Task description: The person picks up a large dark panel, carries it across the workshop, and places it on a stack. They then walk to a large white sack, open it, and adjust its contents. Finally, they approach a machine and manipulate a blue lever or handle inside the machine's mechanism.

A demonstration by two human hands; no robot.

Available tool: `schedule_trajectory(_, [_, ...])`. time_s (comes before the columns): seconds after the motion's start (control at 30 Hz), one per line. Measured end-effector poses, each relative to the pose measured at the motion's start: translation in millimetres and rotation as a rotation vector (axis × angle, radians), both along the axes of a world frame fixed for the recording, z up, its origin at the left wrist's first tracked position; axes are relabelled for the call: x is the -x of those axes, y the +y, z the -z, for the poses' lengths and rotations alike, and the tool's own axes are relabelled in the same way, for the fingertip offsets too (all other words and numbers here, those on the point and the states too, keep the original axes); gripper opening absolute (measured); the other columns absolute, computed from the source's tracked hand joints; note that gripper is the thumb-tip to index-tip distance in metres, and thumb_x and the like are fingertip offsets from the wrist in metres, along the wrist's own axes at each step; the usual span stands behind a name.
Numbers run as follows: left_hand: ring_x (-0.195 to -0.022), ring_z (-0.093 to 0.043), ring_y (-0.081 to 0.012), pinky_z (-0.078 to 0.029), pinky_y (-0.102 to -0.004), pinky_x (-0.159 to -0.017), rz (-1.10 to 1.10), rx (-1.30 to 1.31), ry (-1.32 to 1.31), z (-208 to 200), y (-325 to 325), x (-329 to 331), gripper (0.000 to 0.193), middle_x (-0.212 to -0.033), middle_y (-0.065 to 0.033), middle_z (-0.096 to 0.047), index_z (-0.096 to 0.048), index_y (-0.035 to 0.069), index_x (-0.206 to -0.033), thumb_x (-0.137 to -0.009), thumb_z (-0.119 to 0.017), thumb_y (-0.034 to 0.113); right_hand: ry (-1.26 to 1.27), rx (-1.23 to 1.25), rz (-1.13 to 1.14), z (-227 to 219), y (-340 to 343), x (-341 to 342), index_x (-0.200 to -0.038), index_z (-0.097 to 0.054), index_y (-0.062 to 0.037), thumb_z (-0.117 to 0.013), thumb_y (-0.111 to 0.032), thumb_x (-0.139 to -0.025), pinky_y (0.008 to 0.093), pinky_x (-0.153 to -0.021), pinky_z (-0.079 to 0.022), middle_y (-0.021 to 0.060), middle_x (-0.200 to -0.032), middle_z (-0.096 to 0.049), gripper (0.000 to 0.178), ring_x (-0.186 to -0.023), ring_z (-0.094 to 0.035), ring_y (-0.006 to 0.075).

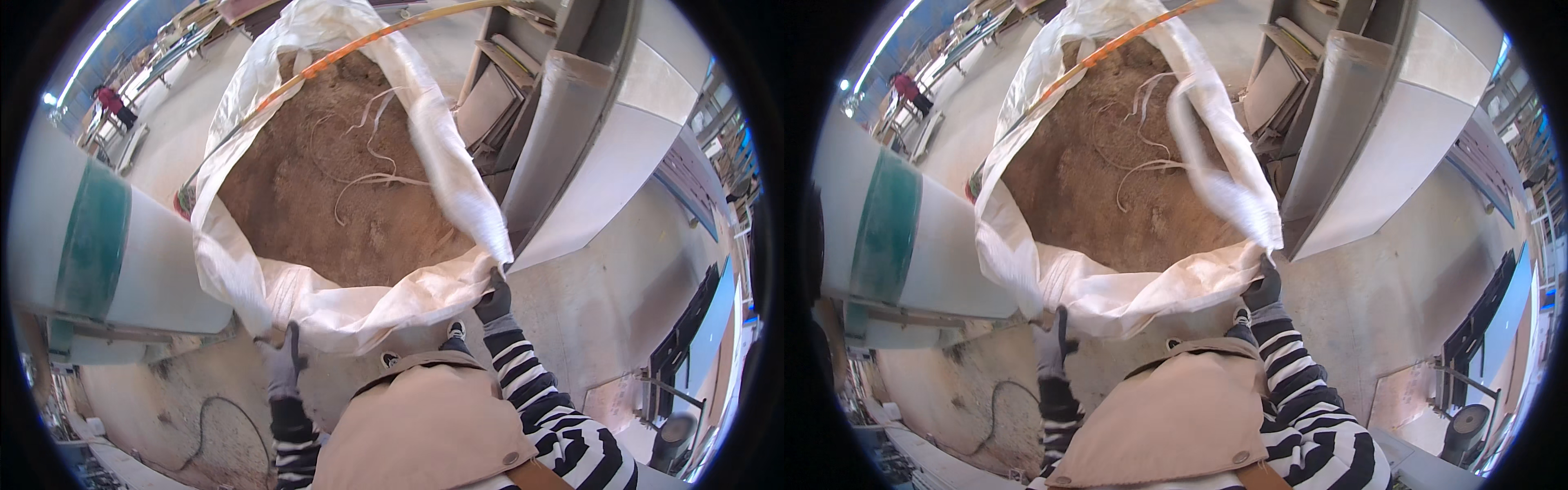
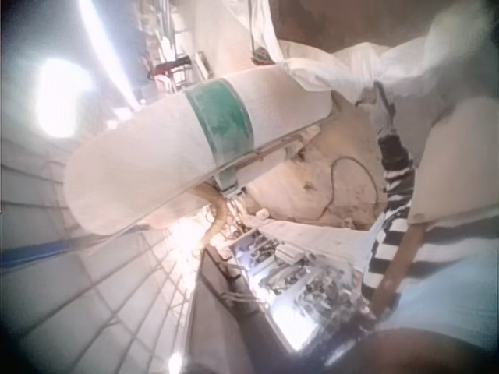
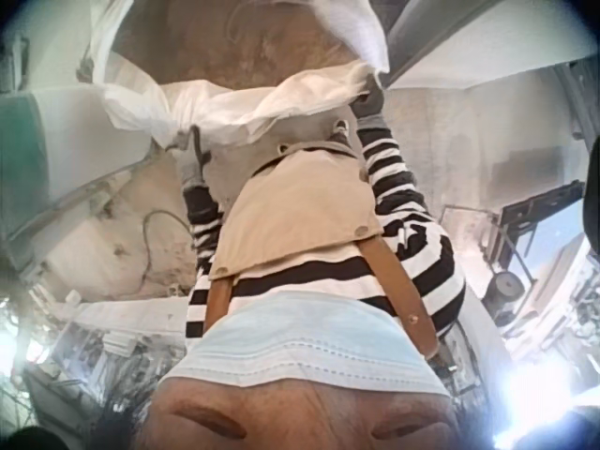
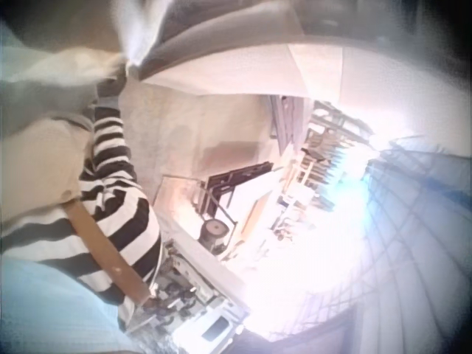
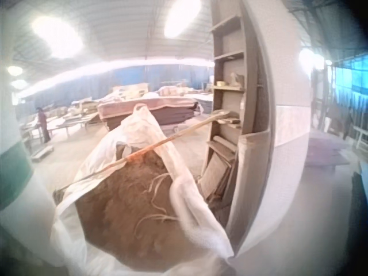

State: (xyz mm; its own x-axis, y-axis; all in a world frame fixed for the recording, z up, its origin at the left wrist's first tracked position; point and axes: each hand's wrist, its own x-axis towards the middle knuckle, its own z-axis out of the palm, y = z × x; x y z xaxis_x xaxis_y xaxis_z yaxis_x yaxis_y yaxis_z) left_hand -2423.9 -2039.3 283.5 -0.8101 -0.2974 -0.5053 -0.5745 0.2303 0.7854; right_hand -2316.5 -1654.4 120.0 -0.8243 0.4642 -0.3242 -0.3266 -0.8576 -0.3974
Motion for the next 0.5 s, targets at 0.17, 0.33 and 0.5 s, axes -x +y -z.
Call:
schedule_trajectory(0.17, [-0.051,-0.050,-0.0074,-0.042,-0.0244,-0.043,0.307,0.216,0.128,-73,65,-20,0.058,-0.062,-0.0045,-0.056,-0.041,-0.003,-0.130,-0.085,-0.065,0.025,-0.499,-1.523,-0.274,-7,15,8,-0.116,-0.054,-0.0041,-0.053,-0.022,-0.087,0.0353,-0.090,-0.046,0.0114,-0.112,-0.058,0.033,-0.102,-0.056,0.0223])
schedule_trajectory(0.33, [-0.063,-0.053,-0.0067,-0.043,-0.0205,-0.055,0.970,0.202,0.126,-38,212,-3,0.042,-0.077,-0.0018,-0.059,-0.055,-0.003,-0.115,-0.086,-0.064,0.024,-0.012,-0.844,-0.259,-16,9,14,-0.123,-0.048,-0.0041,-0.047,-0.014,-0.092,0.0296,-0.094,-0.042,0.0082,-0.116,-0.056,0.033,-0.104,-0.053,0.0173])
schedule_trajectory(0.5, [-0.078,-0.055,-0.0110,-0.047,-0.0249,-0.072,0.880,-0.120,0.069,10,315,20,0.028,-0.087,-0.0048,-0.061,-0.061,-0.005,-0.101,-0.085,-0.064,0.018,-0.130,-0.740,-0.437,-44,13,5,-0.130,-0.044,-0.0005,-0.055,-0.017,-0.089,0.0275,-0.094,-0.039,0.0064,-0.124,-0.053,0.045,-0.106,-0.050,0.0133])
